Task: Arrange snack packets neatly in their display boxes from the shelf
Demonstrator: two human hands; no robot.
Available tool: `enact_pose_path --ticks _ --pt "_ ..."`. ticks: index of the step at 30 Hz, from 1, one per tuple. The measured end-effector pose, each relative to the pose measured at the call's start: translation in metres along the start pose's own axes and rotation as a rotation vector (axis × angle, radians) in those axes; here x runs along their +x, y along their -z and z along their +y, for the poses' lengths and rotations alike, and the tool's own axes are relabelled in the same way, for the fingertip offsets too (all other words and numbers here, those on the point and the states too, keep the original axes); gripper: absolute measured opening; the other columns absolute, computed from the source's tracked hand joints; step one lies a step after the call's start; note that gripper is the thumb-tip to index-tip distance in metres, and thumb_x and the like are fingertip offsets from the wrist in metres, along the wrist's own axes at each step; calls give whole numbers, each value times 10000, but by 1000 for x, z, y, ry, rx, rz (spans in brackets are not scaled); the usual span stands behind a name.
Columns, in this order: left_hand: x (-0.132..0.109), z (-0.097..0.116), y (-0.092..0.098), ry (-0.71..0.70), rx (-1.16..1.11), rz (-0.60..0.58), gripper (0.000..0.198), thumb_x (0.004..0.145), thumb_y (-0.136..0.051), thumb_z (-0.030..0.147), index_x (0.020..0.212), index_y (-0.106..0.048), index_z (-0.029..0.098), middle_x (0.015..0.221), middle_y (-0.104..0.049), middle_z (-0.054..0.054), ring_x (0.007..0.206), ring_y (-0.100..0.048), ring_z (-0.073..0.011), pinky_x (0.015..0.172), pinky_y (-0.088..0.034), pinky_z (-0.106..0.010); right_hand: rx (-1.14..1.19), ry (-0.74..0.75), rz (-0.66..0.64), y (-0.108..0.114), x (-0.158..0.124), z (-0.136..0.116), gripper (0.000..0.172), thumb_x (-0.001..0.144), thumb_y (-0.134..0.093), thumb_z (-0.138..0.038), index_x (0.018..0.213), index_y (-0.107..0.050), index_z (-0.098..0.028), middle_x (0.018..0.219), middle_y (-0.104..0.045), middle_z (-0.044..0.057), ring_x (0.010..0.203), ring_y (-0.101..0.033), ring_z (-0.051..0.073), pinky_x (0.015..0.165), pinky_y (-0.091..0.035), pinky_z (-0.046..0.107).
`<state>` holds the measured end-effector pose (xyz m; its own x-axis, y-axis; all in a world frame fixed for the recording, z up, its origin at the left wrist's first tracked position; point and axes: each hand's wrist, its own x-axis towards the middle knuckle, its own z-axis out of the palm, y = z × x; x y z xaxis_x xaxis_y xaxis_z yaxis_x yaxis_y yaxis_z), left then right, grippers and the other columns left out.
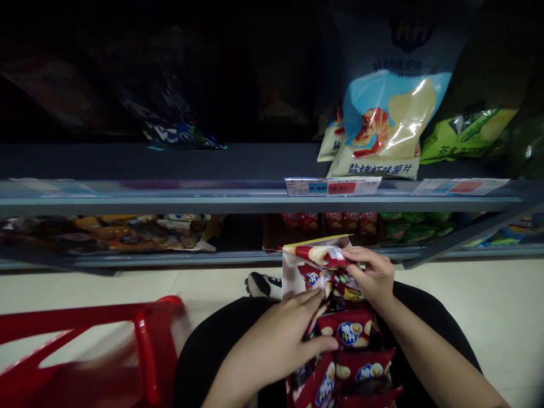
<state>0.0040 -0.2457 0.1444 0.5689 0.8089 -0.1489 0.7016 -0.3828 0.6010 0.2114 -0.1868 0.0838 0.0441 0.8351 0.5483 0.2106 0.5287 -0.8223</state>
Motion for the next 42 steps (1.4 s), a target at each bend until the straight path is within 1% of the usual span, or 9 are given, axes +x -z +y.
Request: enact_pose_path --ticks 3,5,10,14,17,23,30,38,42 --pt "-11 -3 19 -26 -3 352 197 883 -605 411 1001 -688 276 1007 -722 -24 833 -688 -177 715 -562 -279 33 80 -188 4 7 -2 178 813 -686 -144 907 -762 -274 868 -766 24 835 -714 200 784 -561 369" --pt "-8 -7 25 -26 38 570 264 849 -656 383 1086 -647 266 1084 -684 -45 844 -665 -177 698 -550 -279 93 11 -328 2 11 -4 139 830 -689 -196 918 -765 -272 885 -768 23 841 -713 193 786 -560 356" --pt "18 -24 19 -112 92 478 254 932 -517 216 1154 -623 275 1105 -689 -31 1020 -631 -204 868 -523 -341 211 -311 -404 -8 10 -4 292 799 -724 -391 1045 -716 -234 1060 -741 61 990 -689 205 901 -524 363" --pt "17 -43 22 -5 -179 791 118 906 -566 218 1003 -634 219 1006 -706 -35 945 -664 -186 826 -551 -312 248 -631 -305 -9 5 8 492 917 -452 -596 1060 -665 -177 1020 -734 99 874 -710 198 741 -541 314" --pt "12 -53 26 51 -460 929 112 866 -627 250 962 -607 194 1021 -687 -48 923 -674 -178 706 -584 -253 1 -609 -471 -6 7 17 474 919 -450 -573 911 -711 -177 920 -746 64 829 -698 208 761 -522 327" --pt "23 -55 21 42 -552 942 136 819 -667 256 892 -588 175 855 -674 -19 716 -676 -128 592 -565 -198 -164 -437 -791 -15 17 18 389 905 -496 -519 818 -752 -240 914 -751 27 924 -677 215 881 -497 347" --pt "28 -60 15 -4 -486 784 67 873 -555 187 924 -598 186 953 -697 -41 891 -688 -174 730 -578 -268 -117 -349 -871 -6 15 6 436 915 -506 -512 680 -717 -212 757 -732 16 705 -656 172 733 -513 292" --pt "24 -57 21 -28 -35 575 267 834 -420 56 940 -606 215 998 -699 -35 974 -649 -185 839 -495 -304 -159 -553 -671 10 12 7 366 661 -774 -504 568 -652 -173 521 -633 -8 470 -551 128 442 -362 221" --pt "26 -54 19 56 33 616 245 870 -424 94 988 -589 232 992 -692 -24 929 -645 -185 785 -482 -289 -298 -536 -618 0 12 7 365 651 -785 -507 764 -611 -206 511 -613 -59 473 -550 131 467 -328 220"
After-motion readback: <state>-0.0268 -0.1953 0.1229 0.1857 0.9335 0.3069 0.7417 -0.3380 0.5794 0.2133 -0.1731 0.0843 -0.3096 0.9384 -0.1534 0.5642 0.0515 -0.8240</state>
